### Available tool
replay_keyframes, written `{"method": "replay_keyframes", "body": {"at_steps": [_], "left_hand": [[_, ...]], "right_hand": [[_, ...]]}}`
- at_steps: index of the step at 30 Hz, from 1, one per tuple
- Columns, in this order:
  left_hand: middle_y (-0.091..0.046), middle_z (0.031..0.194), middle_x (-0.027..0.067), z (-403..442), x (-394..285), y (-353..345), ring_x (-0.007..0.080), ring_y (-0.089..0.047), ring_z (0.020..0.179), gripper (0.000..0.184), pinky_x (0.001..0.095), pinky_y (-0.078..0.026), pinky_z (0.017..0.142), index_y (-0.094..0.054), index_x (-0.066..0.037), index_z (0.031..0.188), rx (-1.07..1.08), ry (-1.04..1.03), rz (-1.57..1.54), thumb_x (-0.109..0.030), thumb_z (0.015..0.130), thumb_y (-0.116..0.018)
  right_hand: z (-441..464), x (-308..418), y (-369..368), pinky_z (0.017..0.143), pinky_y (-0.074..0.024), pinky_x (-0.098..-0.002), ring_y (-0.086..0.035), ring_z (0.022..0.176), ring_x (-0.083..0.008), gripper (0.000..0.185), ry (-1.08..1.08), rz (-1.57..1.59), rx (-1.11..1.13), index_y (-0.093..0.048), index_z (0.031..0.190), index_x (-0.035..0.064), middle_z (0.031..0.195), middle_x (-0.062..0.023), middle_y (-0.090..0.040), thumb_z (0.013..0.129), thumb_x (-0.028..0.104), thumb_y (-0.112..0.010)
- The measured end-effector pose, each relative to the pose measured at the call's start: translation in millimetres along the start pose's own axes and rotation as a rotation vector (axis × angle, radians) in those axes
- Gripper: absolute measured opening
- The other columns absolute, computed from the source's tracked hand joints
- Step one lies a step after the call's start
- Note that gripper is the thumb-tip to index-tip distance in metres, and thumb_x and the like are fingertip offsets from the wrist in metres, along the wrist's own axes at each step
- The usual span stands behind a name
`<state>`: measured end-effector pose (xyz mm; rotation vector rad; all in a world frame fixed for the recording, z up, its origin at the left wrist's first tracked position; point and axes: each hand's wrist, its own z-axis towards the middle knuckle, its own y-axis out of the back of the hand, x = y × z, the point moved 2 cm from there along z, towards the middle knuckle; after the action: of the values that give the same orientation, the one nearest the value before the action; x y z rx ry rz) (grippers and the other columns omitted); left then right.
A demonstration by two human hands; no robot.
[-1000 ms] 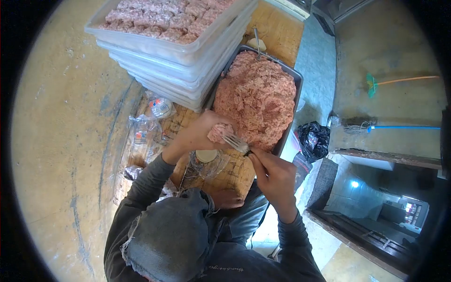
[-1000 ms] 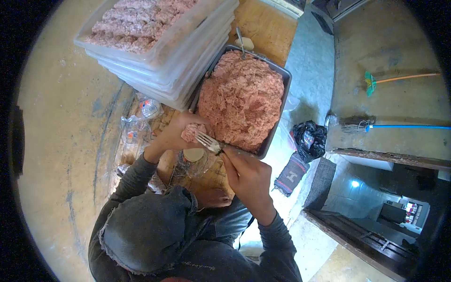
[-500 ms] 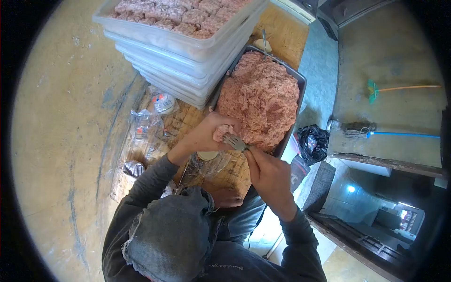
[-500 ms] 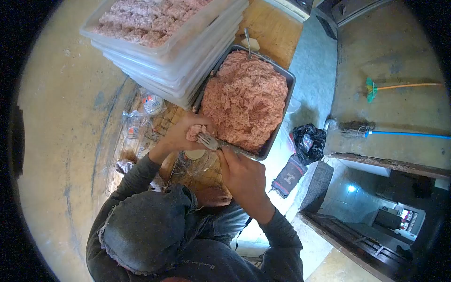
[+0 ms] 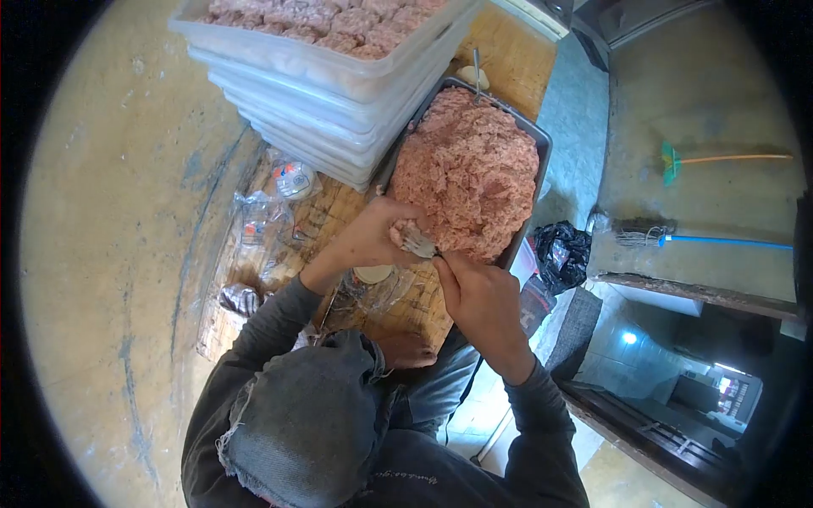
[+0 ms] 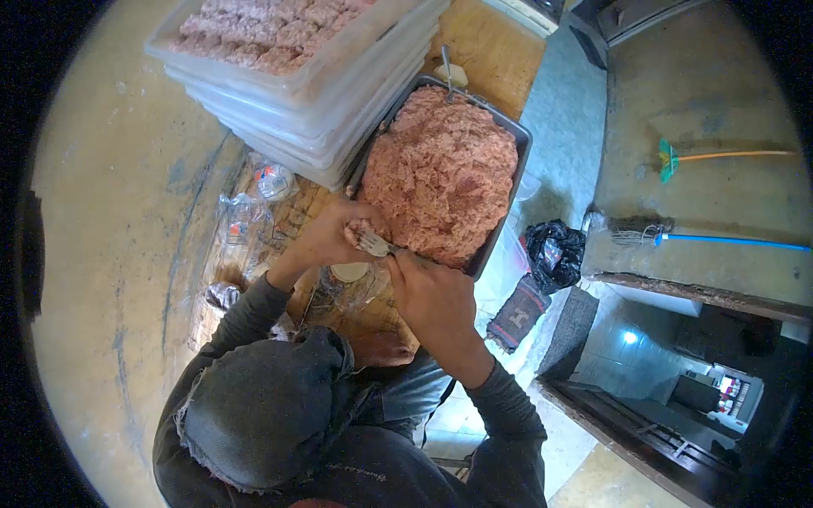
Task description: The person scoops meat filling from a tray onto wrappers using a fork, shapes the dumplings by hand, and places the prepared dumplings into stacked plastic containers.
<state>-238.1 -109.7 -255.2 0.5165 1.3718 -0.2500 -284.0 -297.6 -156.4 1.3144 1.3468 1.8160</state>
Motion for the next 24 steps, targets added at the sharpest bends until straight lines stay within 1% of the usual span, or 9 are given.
{"method": "replay_keyframes", "body": {"at_steps": [2, 4, 8, 11, 14, 16, 18, 22, 24], "left_hand": [[-0.069, 0.083, 0.0033, -1, -3, 0, 0.0139, -0.065, 0.079, 0.029, 0.0296, -0.051, 0.072, -0.068, -0.003, 0.091, -0.037, -0.047, 0.053, -0.012, 0.07, -0.087], [-0.073, 0.089, 0.0088, -3, -8, 1, 0.021, -0.07, 0.083, 0.036, 0.0336, -0.053, 0.077, -0.07, -0.002, 0.096, -0.015, -0.021, 0.054, -0.01, 0.067, -0.088], [-0.072, 0.089, 0.0089, -4, 5, -7, 0.0202, -0.069, 0.084, 0.037, 0.0332, -0.053, 0.079, -0.07, -0.002, 0.097, 0.017, 0.109, 0.004, -0.009, 0.065, -0.087], [-0.072, 0.09, 0.0092, 2, 2, -8, 0.0204, -0.068, 0.088, 0.036, 0.0335, -0.053, 0.082, -0.07, -0.001, 0.098, 0.016, -0.049, -0.015, -0.008, 0.066, -0.086], [-0.072, 0.092, 0.01, -2, -2, -4, 0.021, -0.068, 0.091, 0.038, 0.0344, -0.052, 0.084, -0.069, -0.001, 0.1, 0.063, 0.122, -0.009, -0.009, 0.067, -0.086], [-0.072, 0.093, 0.0109, -1, -5, -5, 0.0216, -0.069, 0.092, 0.04, 0.0348, -0.052, 0.083, -0.069, -0.001, 0.101, 0.008, 0.017, 0.006, -0.01, 0.067, -0.087], [-0.071, 0.093, 0.0115, -1, 0, -12, 0.0222, -0.069, 0.091, 0.04, 0.0348, -0.052, 0.082, -0.069, 0.0, 0.101, 0.01, 0.018, 0.044, -0.01, 0.067, -0.086], [-0.07, 0.093, 0.0122, 0, -9, -15, 0.0228, -0.069, 0.09, 0.039, 0.0356, -0.052, 0.079, -0.069, -0.001, 0.101, -0.04, 0.013, 0.024, -0.009, 0.066, -0.085], [-0.071, 0.094, 0.012, 3, -6, -13, 0.0218, -0.069, 0.09, 0.042, 0.0356, -0.053, 0.079, -0.069, -0.001, 0.103, 0.047, -0.017, 0.031, -0.009, 0.066, -0.086]], "right_hand": [[3, -3, 4, 0.054, -0.0521, -0.0458, -0.067, 0.059, -0.0351, 0.024, 0.025, -0.042, 0.05, -0.068, 0.086, 0.0069, 0.067, -0.0163, -0.067, 0.1, 0.026, -0.062], [-2, -3, 13, 0.053, -0.0537, -0.0454, -0.068, 0.058, -0.0349, 0.027, 0.043, -0.084, 0.104, -0.066, 0.084, 0.0073, 0.066, -0.0169, -0.067, 0.102, 0.027, -0.058], [-4, 9, 21, 0.053, -0.0537, -0.0448, -0.068, 0.056, -0.0353, 0.03, 0.038, -0.095, 0.041, -0.067, 0.083, 0.008, 0.061, -0.0152, -0.066, 0.101, 0.031, -0.059], [-3, 2, 21, 0.053, -0.0535, -0.045, -0.067, 0.056, -0.0351, 0.031, 0.022, -0.068, 0.01, -0.067, 0.082, 0.008, 0.061, -0.0142, -0.066, 0.101, 0.032, -0.06], [-4, 5, 33, 0.054, -0.0536, -0.0457, -0.068, 0.057, -0.0351, 0.031, -0.016, -0.078, 0.056, -0.067, 0.082, 0.0075, 0.065, -0.0147, -0.068, 0.1, 0.031, -0.061], [-8, 4, 33, 0.055, -0.0539, -0.0462, -0.068, 0.058, -0.0356, 0.031, -0.041, -0.06, 0.031, -0.067, 0.081, 0.0073, 0.067, -0.0156, -0.068, 0.1, 0.031, -0.061], [-7, -3, 21, 0.058, -0.0519, -0.0471, -0.068, 0.063, -0.0353, 0.022, -0.025, 0.02, 0.094, -0.073, 0.09, 0.0083, 0.067, -0.0157, -0.067, 0.099, 0.027, -0.064], [-16, -7, 33, 0.059, -0.0515, -0.0474, -0.067, 0.063, -0.0367, 0.024, -0.075, 0.045, -0.024, -0.072, 0.09, 0.0073, 0.068, -0.0168, -0.067, 0.099, 0.027, -0.063], [-13, -11, 24, 0.059, -0.0511, -0.0475, -0.066, 0.064, -0.0381, 0.022, -0.066, 0.107, 0.069, -0.073, 0.092, 0.0064, 0.069, -0.0178, -0.066, 0.099, 0.025, -0.063]]}}
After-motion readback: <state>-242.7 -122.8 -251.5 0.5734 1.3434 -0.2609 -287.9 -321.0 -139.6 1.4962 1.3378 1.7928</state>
